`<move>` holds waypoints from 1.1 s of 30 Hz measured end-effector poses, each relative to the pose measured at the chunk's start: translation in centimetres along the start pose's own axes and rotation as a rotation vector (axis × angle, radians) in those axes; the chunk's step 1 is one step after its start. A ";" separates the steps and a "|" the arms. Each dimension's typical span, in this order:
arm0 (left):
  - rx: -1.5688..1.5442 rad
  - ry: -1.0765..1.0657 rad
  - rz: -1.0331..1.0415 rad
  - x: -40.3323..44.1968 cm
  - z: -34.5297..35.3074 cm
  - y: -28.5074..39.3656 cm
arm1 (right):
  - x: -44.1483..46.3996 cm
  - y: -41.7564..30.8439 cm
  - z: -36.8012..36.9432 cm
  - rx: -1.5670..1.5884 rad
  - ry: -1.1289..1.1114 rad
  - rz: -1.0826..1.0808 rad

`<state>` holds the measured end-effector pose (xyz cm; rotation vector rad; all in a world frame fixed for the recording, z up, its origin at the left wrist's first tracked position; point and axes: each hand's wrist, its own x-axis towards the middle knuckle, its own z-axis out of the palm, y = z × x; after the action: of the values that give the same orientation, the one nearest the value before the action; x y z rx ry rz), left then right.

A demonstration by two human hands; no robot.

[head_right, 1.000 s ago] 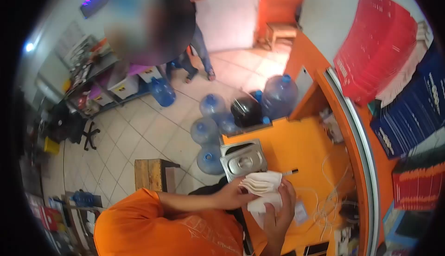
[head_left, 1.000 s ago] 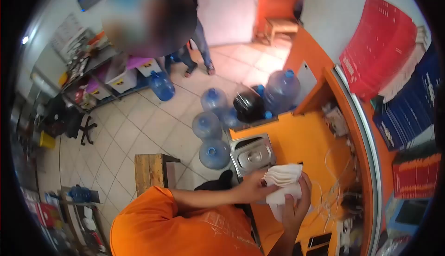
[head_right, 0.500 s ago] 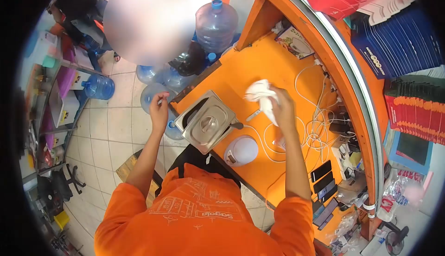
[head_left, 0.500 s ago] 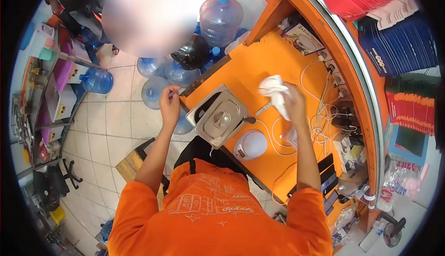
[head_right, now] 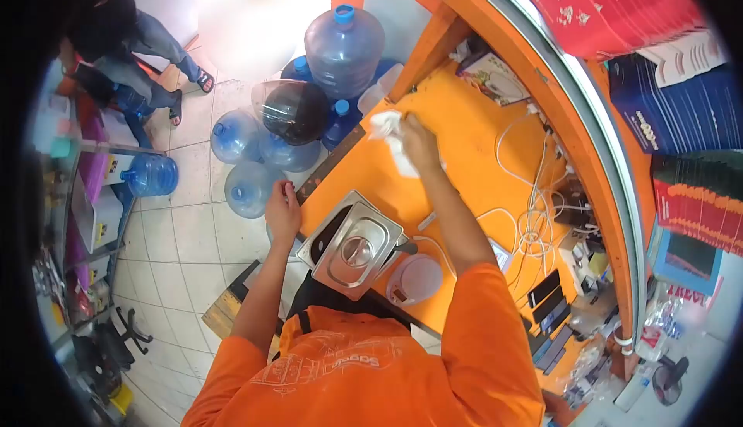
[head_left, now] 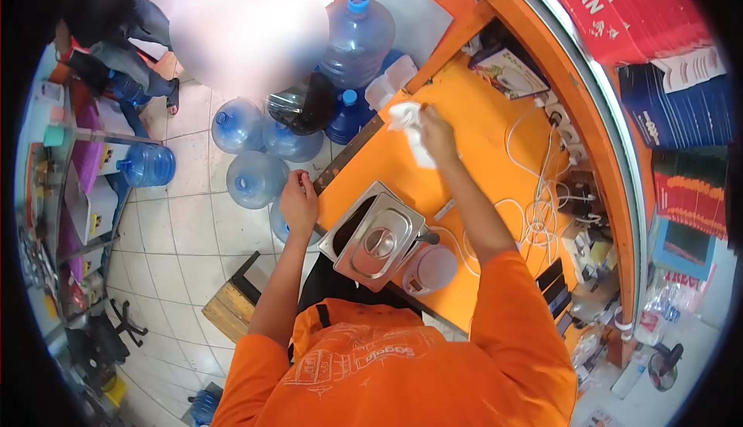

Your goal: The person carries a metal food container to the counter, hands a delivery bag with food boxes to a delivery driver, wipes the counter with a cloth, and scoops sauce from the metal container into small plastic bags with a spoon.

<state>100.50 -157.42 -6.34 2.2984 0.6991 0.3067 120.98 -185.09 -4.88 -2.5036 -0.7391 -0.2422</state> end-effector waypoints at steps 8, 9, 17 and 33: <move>0.052 -0.023 -0.086 0.1 -0.1 0.7 | -4.2 -3.3 0.0 -0.194 -0.104 -0.012; 0.052 -0.043 -0.058 0.0 -0.4 0.9 | -3.7 -4.1 0.3 -0.243 -0.119 -0.011; 0.032 -0.066 -0.057 0.5 -0.7 1.3 | -7.6 14.0 -10.2 -0.559 -0.160 0.697; 0.077 -0.103 -0.054 -0.1 -1.1 1.6 | -6.8 11.5 -8.8 -0.507 -0.358 0.631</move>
<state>100.62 -157.80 -4.46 2.3449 0.7305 0.1379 121.44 -201.09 -4.33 -3.1567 0.0406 0.2882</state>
